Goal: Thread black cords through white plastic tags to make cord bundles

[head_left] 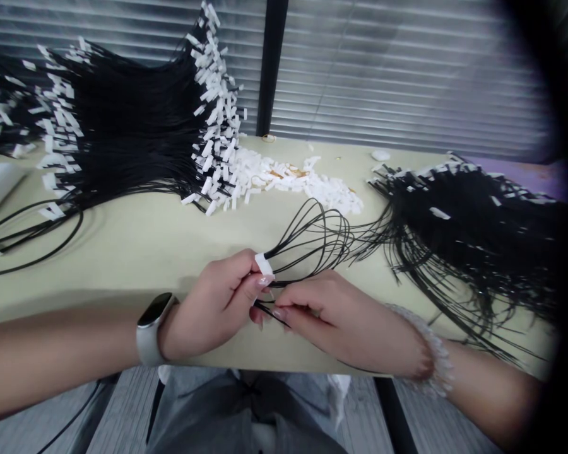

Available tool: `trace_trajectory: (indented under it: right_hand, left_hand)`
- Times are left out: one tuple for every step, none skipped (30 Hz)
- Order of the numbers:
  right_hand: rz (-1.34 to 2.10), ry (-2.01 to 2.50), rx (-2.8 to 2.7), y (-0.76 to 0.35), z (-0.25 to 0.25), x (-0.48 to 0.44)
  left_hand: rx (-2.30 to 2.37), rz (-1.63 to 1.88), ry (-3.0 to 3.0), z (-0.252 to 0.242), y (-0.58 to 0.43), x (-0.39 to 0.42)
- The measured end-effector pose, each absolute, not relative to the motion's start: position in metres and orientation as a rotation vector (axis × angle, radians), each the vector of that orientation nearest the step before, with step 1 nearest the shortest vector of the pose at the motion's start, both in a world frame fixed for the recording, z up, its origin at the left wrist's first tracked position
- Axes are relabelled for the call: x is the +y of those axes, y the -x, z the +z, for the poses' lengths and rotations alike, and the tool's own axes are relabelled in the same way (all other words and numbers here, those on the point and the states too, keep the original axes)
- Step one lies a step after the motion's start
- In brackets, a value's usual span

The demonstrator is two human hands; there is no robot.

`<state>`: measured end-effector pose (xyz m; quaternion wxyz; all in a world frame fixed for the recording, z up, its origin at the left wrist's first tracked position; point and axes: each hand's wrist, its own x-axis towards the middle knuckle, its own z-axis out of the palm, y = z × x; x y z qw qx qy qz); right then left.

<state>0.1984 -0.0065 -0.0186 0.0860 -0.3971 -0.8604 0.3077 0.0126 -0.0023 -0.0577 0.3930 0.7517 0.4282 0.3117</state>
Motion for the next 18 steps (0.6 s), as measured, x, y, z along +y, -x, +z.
trace_trajectory:
  right_hand:
    - [0.92,1.174,-2.565,-0.198,-0.019,-0.006]
    - [0.921,1.166,-2.565,-0.198,-0.019,-0.007]
    - [0.917,1.151,-2.568,-0.198,-0.02,-0.007]
    - [0.906,1.133,-2.574,-0.198,-0.022,-0.007]
    - [0.878,1.121,-2.582,-0.199,-0.023,-0.008]
    - [0.825,1.118,-2.594,-0.2,-0.025,-0.009]
    - [0.748,1.125,-2.612,-0.201,-0.027,-0.01]
    - [0.654,1.139,-2.633,-0.202,-0.029,-0.01]
    - [0.549,1.152,-2.654,-0.203,-0.031,-0.01]
    - [0.438,1.171,-2.672,-0.205,-0.031,-0.01]
    - [0.328,1.192,-2.684,-0.207,-0.031,-0.009]
    - [0.227,1.223,-2.691,-0.209,-0.029,-0.007]
    - [0.139,1.264,-2.691,-0.212,-0.027,-0.005]
    - [0.064,1.32,-2.678,-0.217,-0.023,-0.003]
    - [-0.003,1.384,-2.634,-0.222,-0.019,0.0]
    - [-0.068,1.446,-2.546,-0.23,-0.016,0.003]
    - [-0.108,1.481,-2.438,-0.239,-0.012,0.006]
    - [-0.144,1.488,-2.305,-0.25,-0.01,0.009]
  left_hand:
    - [1.08,0.787,-1.923,-0.057,-0.012,-0.003]
    - [1.076,0.783,-1.937,-0.055,-0.012,-0.003]
    - [1.075,0.782,-1.945,-0.054,-0.012,-0.003]
    - [1.075,0.778,-1.946,-0.053,-0.012,-0.003]
    - [1.074,0.774,-1.939,-0.053,-0.012,-0.003]
    - [1.068,0.776,-1.918,-0.052,-0.013,-0.003]
    - [1.06,0.777,-1.881,-0.052,-0.013,-0.003]
    - [1.05,0.786,-1.837,-0.053,-0.014,-0.003]
    - [1.039,0.797,-1.792,-0.053,-0.015,-0.003]
    - [1.03,0.81,-1.747,-0.054,-0.016,-0.002]
    - [1.026,0.826,-1.704,-0.056,-0.017,-0.001]
    - [1.024,0.838,-1.665,-0.057,-0.018,-0.001]
    - [1.026,0.85,-1.625,-0.058,-0.019,0.0]
    - [1.028,0.861,-1.579,-0.059,-0.02,0.001]
    - [1.029,0.867,-1.531,-0.06,-0.02,0.002]
    - [1.03,0.874,-1.486,-0.06,-0.021,0.003]
    - [1.03,0.878,-1.45,-0.061,-0.021,0.004]
    - [1.031,0.881,-1.421,-0.061,-0.022,0.005]
